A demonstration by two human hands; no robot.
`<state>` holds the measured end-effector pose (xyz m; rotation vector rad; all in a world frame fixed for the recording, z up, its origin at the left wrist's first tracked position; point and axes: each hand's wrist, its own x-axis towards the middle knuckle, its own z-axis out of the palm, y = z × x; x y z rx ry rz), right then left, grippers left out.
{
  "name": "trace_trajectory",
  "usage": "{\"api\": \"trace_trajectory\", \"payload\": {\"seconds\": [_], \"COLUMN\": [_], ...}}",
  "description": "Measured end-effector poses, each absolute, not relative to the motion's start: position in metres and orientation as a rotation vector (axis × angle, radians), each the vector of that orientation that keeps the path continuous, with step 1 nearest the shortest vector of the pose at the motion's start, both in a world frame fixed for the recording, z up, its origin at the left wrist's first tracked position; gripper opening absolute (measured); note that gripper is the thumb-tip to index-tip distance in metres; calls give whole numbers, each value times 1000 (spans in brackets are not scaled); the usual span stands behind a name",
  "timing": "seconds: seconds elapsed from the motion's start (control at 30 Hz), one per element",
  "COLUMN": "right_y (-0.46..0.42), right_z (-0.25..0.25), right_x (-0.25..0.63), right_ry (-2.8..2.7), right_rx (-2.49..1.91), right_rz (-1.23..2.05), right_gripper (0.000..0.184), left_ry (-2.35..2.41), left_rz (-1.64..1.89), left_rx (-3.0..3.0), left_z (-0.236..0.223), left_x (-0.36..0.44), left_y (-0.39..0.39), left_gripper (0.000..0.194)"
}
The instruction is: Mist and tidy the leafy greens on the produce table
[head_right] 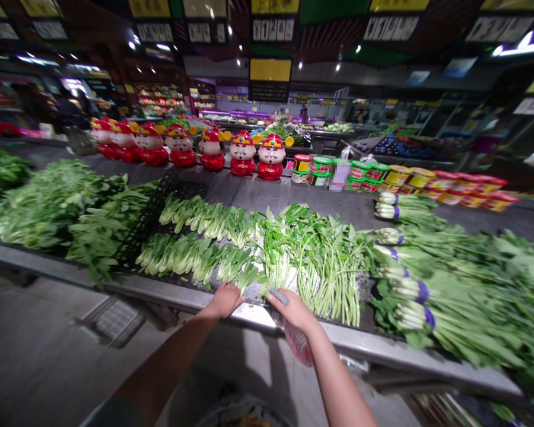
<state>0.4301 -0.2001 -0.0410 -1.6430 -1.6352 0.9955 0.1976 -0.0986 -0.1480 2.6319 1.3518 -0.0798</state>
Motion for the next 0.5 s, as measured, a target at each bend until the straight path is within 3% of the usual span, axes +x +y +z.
{"api": "trace_trajectory", "payload": {"seconds": [0.23, 0.5], "right_y": [-192, -154], "right_z": [-45, -9], "right_x": [444, 445], "right_ry": [-1664, -1584], "right_rx": [-1680, -1546], "right_rz": [964, 857], "right_gripper": [47, 42], "left_ry": [1428, 1443], "left_rz": [-121, -146], "left_rx": [2618, 2548], "left_z": [-151, -139], "left_x": [200, 211], "left_y": [-103, -102], "left_gripper": [55, 56]}}
